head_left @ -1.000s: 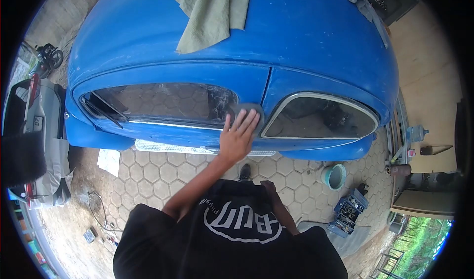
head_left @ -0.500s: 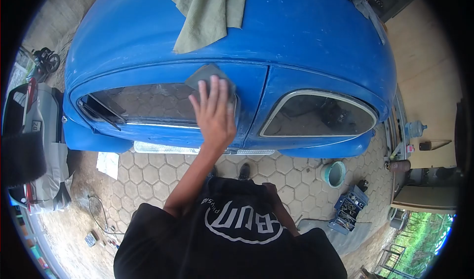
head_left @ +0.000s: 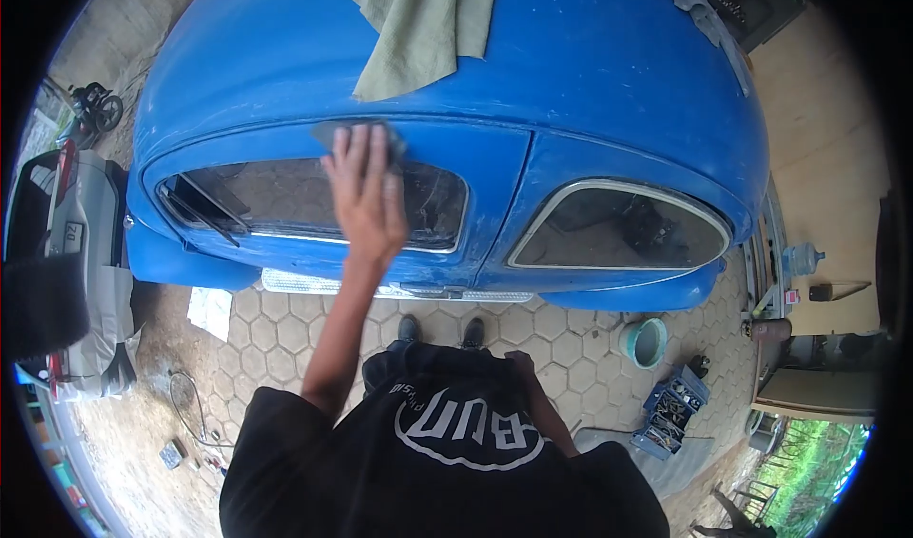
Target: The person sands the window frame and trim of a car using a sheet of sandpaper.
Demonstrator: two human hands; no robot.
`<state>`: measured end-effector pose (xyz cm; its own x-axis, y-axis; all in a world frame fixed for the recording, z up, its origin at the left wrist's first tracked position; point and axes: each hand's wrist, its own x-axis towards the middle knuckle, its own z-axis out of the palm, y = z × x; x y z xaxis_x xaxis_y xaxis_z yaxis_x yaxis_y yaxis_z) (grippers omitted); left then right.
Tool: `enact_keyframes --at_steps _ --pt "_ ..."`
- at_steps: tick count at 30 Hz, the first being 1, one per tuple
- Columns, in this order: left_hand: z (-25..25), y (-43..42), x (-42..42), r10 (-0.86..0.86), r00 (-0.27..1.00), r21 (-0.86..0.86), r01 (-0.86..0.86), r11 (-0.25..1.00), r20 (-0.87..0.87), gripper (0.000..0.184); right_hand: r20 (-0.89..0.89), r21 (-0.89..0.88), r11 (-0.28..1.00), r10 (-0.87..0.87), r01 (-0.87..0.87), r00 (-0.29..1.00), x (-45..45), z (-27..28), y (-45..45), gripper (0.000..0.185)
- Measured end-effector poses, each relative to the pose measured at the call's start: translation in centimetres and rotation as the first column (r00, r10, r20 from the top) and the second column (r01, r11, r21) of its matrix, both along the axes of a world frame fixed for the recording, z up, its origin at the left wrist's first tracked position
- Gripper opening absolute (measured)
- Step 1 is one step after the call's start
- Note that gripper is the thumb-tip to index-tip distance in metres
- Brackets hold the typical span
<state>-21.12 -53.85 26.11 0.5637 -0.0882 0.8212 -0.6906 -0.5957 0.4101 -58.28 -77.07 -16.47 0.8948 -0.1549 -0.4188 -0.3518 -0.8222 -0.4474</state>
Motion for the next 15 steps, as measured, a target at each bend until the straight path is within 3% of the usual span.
enact_keyframes --at_steps 2,5,6,7,8,9,12,13,15 --pt "0.5 -1.7 -1.2 -0.114 0.990 0.135 0.124 0.983 -0.082 0.047 -0.156 0.031 0.997 0.073 -0.069 0.985 0.2 0.3 0.5 0.028" --pt "1.3 -1.6 -1.7 -0.154 0.981 0.232 0.178 0.956 -0.117 0.046 -0.101 -0.090 0.959 0.261 -0.270 0.960 2.0 -2.6 -0.8 0.028" --pt "1.6 -1.0 -1.1 -0.149 0.982 0.278 0.175 0.944 -0.112 0.046 -0.123 0.092 0.995 -0.011 0.022 0.992 3.3 -3.0 -1.2 0.028" --pt "1.3 0.2 -0.4 -0.087 0.995 0.290 0.100 0.952 -0.057 0.045 -0.199 0.260 0.911 -0.273 0.319 0.941 4.5 -2.5 -0.8 0.029" --pt "1.0 1.8 0.4 -0.044 0.998 0.272 0.056 0.961 -0.052 0.044 -0.321 0.387 0.712 -0.493 0.587 0.809 5.2 -1.9 -0.2 0.030" --pt "0.7 3.8 1.4 0.014 1.000 0.245 -0.006 0.970 -0.028 0.044 -0.336 0.421 0.637 -0.552 0.646 0.764 6.2 -1.2 0.1 0.032" --pt "0.0 4.0 1.7 0.043 0.999 0.076 -0.042 0.996 -0.017 0.045 -0.355 0.361 0.672 -0.542 0.646 0.762 7.1 2.0 0.7 0.037" --pt "0.0 3.5 1.5 0.033 0.999 0.008 -0.033 0.999 -0.017 0.045 -0.313 0.334 0.748 -0.486 0.574 0.816 7.0 2.3 0.9 0.037" --pt "0.6 1.1 0.1 -0.039 0.998 0.066 0.042 0.997 -0.045 0.046 -0.238 0.267 0.875 -0.347 0.405 0.907 5.4 -0.8 0.7 0.038"
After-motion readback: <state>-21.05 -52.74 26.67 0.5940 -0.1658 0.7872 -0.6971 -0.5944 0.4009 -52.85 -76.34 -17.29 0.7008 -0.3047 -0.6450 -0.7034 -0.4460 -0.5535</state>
